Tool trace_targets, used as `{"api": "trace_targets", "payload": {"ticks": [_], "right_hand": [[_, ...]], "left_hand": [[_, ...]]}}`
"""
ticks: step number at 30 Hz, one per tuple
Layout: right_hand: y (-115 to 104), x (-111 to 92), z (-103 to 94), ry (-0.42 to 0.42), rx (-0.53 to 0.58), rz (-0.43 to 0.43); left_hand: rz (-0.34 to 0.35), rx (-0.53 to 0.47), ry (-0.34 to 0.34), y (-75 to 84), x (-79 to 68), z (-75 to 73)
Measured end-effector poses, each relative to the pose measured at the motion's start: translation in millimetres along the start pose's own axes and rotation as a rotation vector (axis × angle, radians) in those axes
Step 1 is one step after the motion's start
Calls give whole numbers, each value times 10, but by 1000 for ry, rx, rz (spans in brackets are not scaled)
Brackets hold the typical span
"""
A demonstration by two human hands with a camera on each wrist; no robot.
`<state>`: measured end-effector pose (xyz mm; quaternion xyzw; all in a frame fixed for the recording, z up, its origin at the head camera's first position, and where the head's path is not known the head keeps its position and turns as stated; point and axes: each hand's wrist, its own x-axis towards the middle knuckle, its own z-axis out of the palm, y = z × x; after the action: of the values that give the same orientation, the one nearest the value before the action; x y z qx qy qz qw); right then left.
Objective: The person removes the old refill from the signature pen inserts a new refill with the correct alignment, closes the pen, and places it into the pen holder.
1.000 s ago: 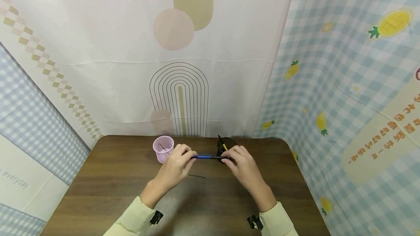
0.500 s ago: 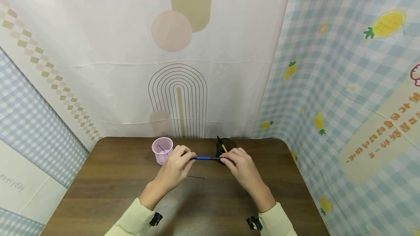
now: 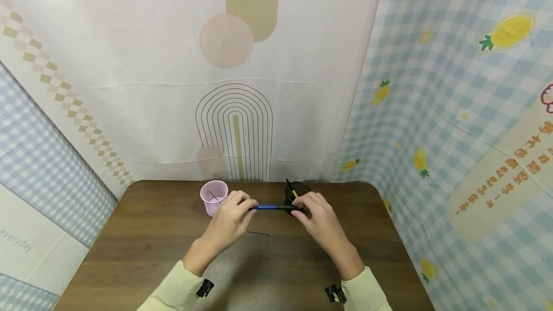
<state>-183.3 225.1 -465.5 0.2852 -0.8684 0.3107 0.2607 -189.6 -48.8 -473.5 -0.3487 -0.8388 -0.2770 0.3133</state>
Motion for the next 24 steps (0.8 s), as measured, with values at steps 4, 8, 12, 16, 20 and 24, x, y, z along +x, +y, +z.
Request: {"api": "trace_targets", "payload": {"ticks": [4,8,12,16,20,24], "right_hand": [[10,11,13,20,2,-18],[6,17,12,12,25,-11],[1,20,7,2,50,0],[3,19,14,14,58,-4],[8,16,21,18,53,-8],[8,14,22,-2,41,9]], "left_hand": [[8,-5,10,-2,-1,4],[9,2,15,-1,-3,4],[4,8,9,1,-2,-4],[5,5,7,2,-3,-5],[5,7,10,3,-2,-3],[6,9,14,3,-1,-6]]}}
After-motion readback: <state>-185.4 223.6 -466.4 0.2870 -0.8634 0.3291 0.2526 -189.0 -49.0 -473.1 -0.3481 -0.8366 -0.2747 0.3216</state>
